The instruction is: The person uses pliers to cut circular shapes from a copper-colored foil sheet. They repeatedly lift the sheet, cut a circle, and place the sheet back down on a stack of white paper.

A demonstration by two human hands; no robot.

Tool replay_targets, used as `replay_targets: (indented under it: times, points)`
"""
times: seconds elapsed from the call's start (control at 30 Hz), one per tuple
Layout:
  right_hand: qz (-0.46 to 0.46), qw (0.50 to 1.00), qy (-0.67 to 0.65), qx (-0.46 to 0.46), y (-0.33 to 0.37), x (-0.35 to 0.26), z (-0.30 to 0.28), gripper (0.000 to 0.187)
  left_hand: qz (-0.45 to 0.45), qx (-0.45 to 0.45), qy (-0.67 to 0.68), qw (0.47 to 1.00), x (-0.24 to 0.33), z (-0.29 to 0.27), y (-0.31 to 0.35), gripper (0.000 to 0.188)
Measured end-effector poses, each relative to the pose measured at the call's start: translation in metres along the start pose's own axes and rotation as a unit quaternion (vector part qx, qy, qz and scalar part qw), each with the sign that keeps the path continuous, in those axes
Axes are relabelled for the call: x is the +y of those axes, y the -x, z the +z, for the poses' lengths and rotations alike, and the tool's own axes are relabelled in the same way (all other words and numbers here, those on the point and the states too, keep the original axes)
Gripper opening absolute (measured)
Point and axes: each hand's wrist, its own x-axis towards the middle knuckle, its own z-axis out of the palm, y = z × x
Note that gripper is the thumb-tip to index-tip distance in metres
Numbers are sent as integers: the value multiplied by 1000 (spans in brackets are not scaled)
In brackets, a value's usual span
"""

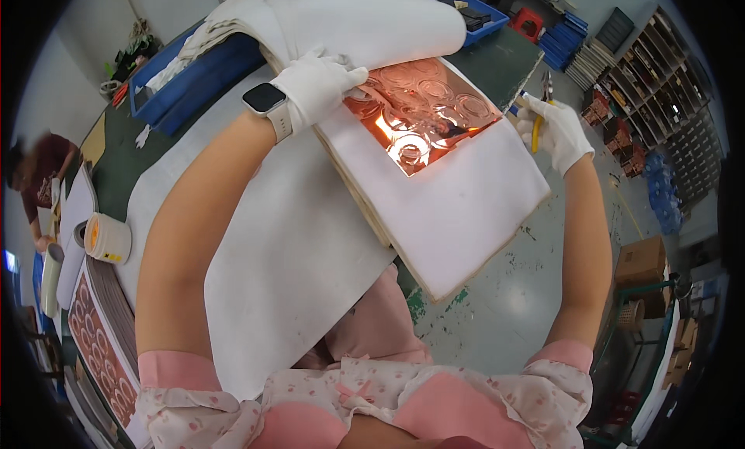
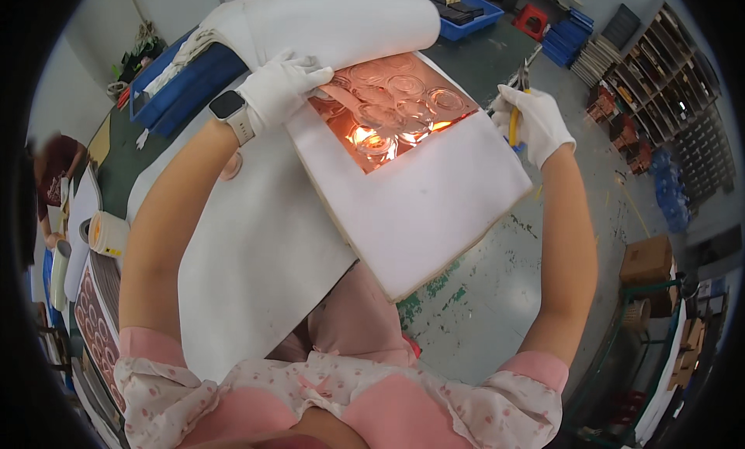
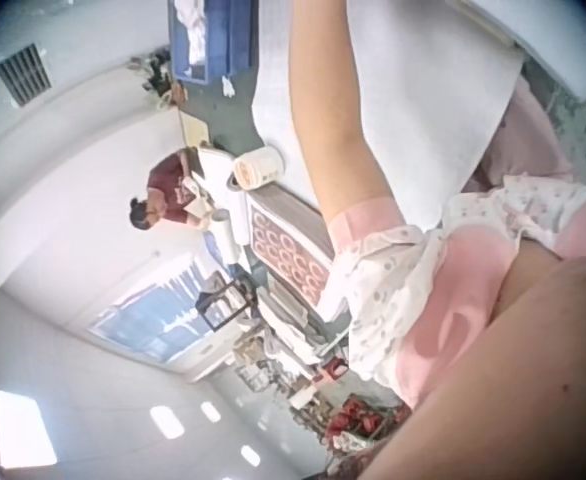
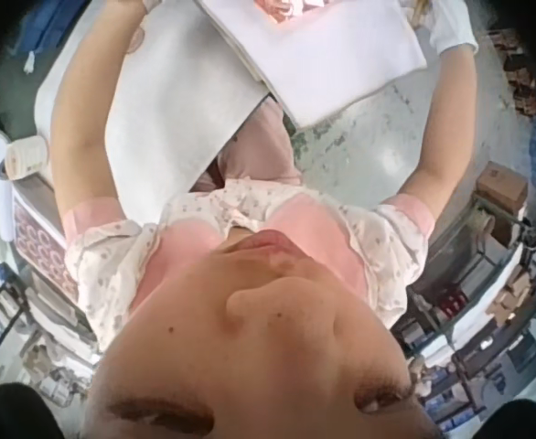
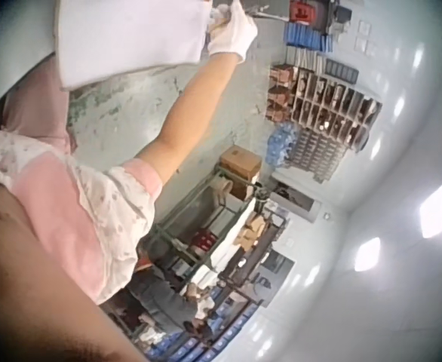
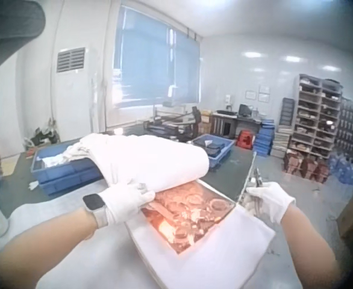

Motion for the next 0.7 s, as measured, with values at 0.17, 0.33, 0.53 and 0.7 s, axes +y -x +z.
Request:
replay_targets:
  times: [0.17, 0.33, 0.53, 0.7]
  points:
    - [146, 967, -182, -100, 11, 4, 22, 37, -128, 65, 183, 973, -8, -9, -12, 22]
    - [136, 941, -302, -64, 21, -13, 89, 41, -110, 142, 197, 964, -8, -13, -12, 23]
    - [4, 888, -457, -46, 25, -31, 116, 47, -121, 58, 106, 985, -7, -12, -4, 26]
    - [-25, 955, -294, -31, 8, -13, 98, 26, -20, 22, -147, 989, -12, -16, 6, 41]
